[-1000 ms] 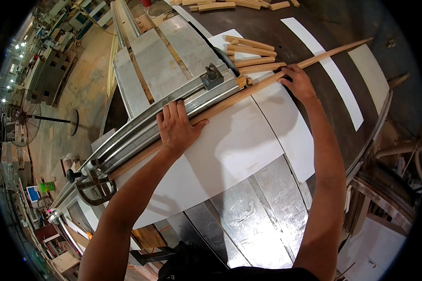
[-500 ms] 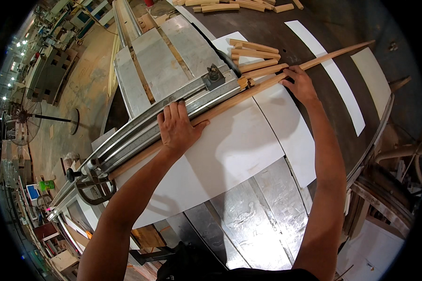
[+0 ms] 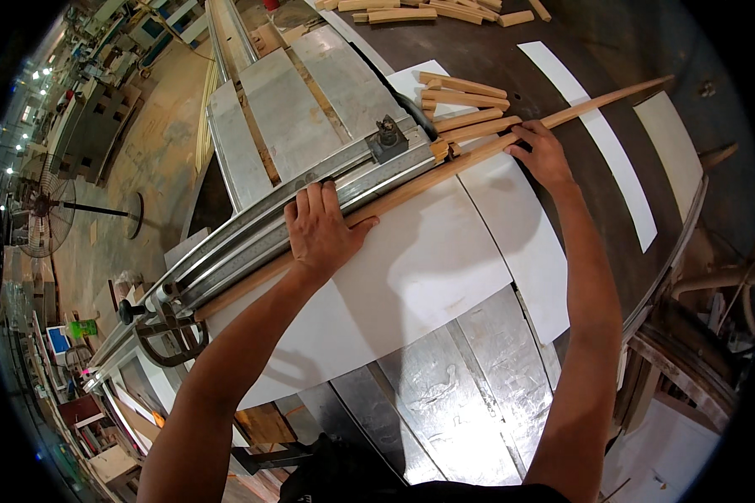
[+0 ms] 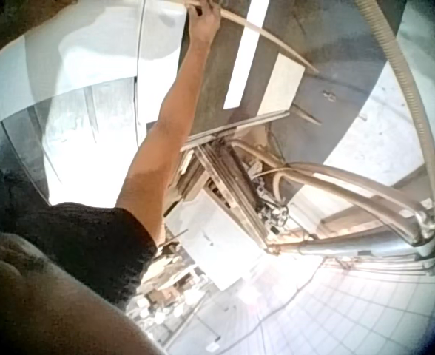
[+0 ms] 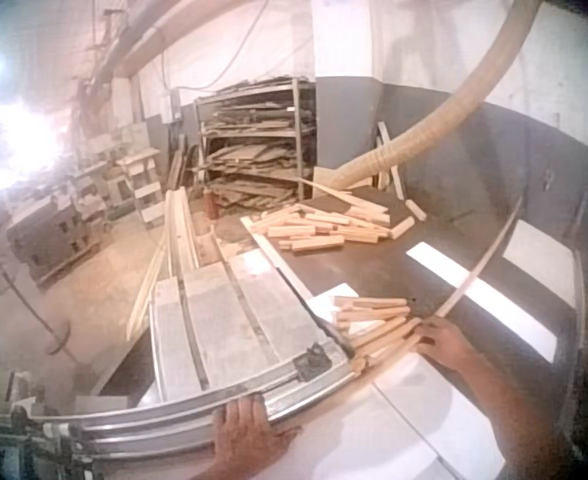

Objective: The person uses a table saw to cut long wooden dowels into shorter segments. They feed the dowels through the saw blade one by one, then gather the cut pieces and stack them on the machine's surface.

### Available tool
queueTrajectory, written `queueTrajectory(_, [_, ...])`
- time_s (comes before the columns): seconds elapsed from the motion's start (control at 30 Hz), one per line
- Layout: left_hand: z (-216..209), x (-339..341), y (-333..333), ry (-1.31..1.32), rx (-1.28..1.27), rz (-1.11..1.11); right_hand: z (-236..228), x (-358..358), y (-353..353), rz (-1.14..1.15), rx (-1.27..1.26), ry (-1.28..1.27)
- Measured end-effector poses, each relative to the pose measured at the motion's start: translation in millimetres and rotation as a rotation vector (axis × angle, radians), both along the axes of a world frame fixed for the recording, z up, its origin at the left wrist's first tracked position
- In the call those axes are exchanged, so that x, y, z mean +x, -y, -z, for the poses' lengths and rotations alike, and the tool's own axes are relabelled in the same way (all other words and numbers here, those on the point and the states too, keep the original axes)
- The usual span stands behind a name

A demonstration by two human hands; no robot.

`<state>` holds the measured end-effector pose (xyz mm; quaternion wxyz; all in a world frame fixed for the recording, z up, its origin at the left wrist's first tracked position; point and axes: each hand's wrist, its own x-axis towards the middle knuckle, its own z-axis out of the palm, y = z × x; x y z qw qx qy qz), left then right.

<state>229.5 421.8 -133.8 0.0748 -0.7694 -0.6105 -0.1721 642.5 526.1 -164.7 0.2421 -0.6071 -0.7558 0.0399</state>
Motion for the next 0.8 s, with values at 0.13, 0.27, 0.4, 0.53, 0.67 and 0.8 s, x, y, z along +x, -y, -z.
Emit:
queueTrajectory(0.13, [3.0, -1.8, -1.7, -0.018, 0.009, 0.005, -0.6, -1.7, 0.1, 0.021, -0.023, -0.012])
queueTrajectory(0.27, [1.5, -0.6, -2.3, -0.016, 0.017, -0.004, -1.3, -1.7, -0.5, 0.000, -0.013, -0.014])
queueTrajectory(0.4, [1.5, 0.5, -4.6, -0.009, -0.003, -0.012, 1.9, 1.0, -3.1, 0.004, -0.005, -0.002])
queueTrajectory(0.53, [2.7, -0.4, -4.1, -0.018, 0.011, -0.015, 3.7, 2.2, -4.8, -0.017, -0.005, -0.015])
queueTrajectory(0.67, [4.1, -0.3, -5.9, -0.022, 0.002, -0.022, 5.0, 2.9, -6.4, -0.015, 0.008, -0.001])
queueTrajectory(0.8, [5.4, -0.8, -7.4, -0.012, -0.008, -0.028, 6.0, 3.0, -6.4, 0.003, 0.006, 0.021])
